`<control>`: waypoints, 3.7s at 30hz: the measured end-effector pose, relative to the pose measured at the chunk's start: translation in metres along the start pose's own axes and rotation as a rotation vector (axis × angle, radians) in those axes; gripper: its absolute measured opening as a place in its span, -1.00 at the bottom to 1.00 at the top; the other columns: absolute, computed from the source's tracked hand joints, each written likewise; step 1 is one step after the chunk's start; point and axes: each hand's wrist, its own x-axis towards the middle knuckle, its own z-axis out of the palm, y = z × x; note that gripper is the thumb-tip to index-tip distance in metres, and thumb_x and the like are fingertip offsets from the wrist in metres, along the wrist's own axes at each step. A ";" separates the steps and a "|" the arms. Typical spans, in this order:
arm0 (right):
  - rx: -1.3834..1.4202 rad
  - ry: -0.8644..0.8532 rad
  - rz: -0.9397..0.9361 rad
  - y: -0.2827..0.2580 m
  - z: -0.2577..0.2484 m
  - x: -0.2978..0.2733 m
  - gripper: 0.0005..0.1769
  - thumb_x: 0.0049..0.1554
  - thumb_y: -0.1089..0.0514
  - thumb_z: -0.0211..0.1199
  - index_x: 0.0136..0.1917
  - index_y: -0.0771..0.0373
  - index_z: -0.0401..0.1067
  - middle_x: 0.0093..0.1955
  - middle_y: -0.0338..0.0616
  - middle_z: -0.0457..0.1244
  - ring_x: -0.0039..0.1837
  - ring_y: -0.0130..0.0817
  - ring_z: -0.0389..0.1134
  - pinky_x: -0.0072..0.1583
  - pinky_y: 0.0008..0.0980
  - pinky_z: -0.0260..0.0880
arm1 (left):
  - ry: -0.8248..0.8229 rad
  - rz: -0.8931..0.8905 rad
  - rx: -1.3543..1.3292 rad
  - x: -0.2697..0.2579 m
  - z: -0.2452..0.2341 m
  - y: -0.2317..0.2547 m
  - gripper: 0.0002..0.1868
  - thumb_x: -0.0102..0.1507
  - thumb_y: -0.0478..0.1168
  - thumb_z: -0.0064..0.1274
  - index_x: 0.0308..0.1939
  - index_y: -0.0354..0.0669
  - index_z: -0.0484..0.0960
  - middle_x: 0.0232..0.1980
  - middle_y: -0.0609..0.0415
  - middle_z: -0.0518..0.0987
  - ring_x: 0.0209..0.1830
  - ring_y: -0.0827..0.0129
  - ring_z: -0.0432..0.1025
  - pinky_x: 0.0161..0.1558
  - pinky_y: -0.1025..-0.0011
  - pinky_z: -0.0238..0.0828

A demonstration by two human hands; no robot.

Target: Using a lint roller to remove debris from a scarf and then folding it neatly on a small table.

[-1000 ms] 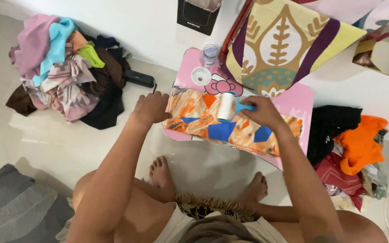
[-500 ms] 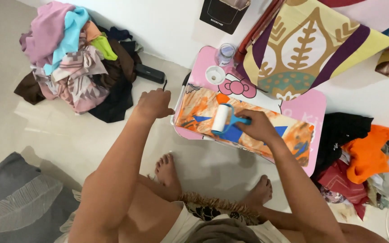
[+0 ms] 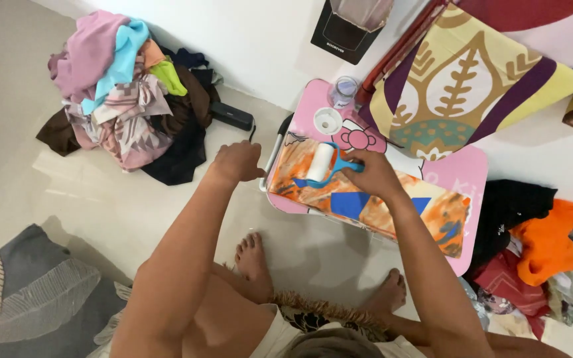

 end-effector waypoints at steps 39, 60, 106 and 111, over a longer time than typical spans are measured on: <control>-0.087 -0.093 -0.006 -0.074 0.041 -0.011 -0.61 0.04 -0.08 0.31 0.17 -0.15 0.54 -0.01 -0.14 0.45 0.15 0.03 0.43 0.16 0.04 0.42 | 0.018 0.062 0.002 0.035 0.031 0.010 -0.62 0.32 -0.15 -0.05 0.14 -0.27 0.57 0.00 -0.14 0.65 -0.01 -0.06 0.59 0.08 -0.22 0.44; -0.069 0.005 -0.054 -0.036 0.021 0.039 -0.61 -0.01 -0.01 0.38 0.12 -0.03 0.59 -0.04 -0.07 0.43 0.09 -0.02 0.45 0.07 -0.11 0.43 | 0.224 0.286 0.192 0.009 0.031 0.046 -0.54 0.23 -0.23 0.14 0.22 -0.16 0.54 0.41 -0.02 0.34 0.34 0.05 0.31 0.19 0.06 0.39; 0.047 0.053 0.004 0.087 -0.042 -0.021 -0.63 -0.04 0.00 0.42 0.07 -0.05 0.62 -0.11 -0.16 0.44 0.08 -0.11 0.47 0.13 -0.20 0.43 | 0.040 0.120 0.457 0.071 0.046 0.074 -0.23 0.13 -0.35 0.29 0.40 0.09 0.39 0.57 0.12 0.22 0.50 0.03 0.16 0.39 -0.30 -0.04; 0.058 0.045 0.100 0.149 -0.082 -0.050 -0.66 -0.06 0.11 0.42 0.03 0.09 0.63 -0.08 0.01 0.44 0.09 0.01 0.46 0.14 -0.13 0.40 | 0.057 0.095 0.435 0.084 0.055 0.072 -0.09 -0.03 -0.35 0.46 0.36 0.05 0.40 0.46 0.11 0.31 0.37 -0.02 0.29 0.35 -0.34 0.02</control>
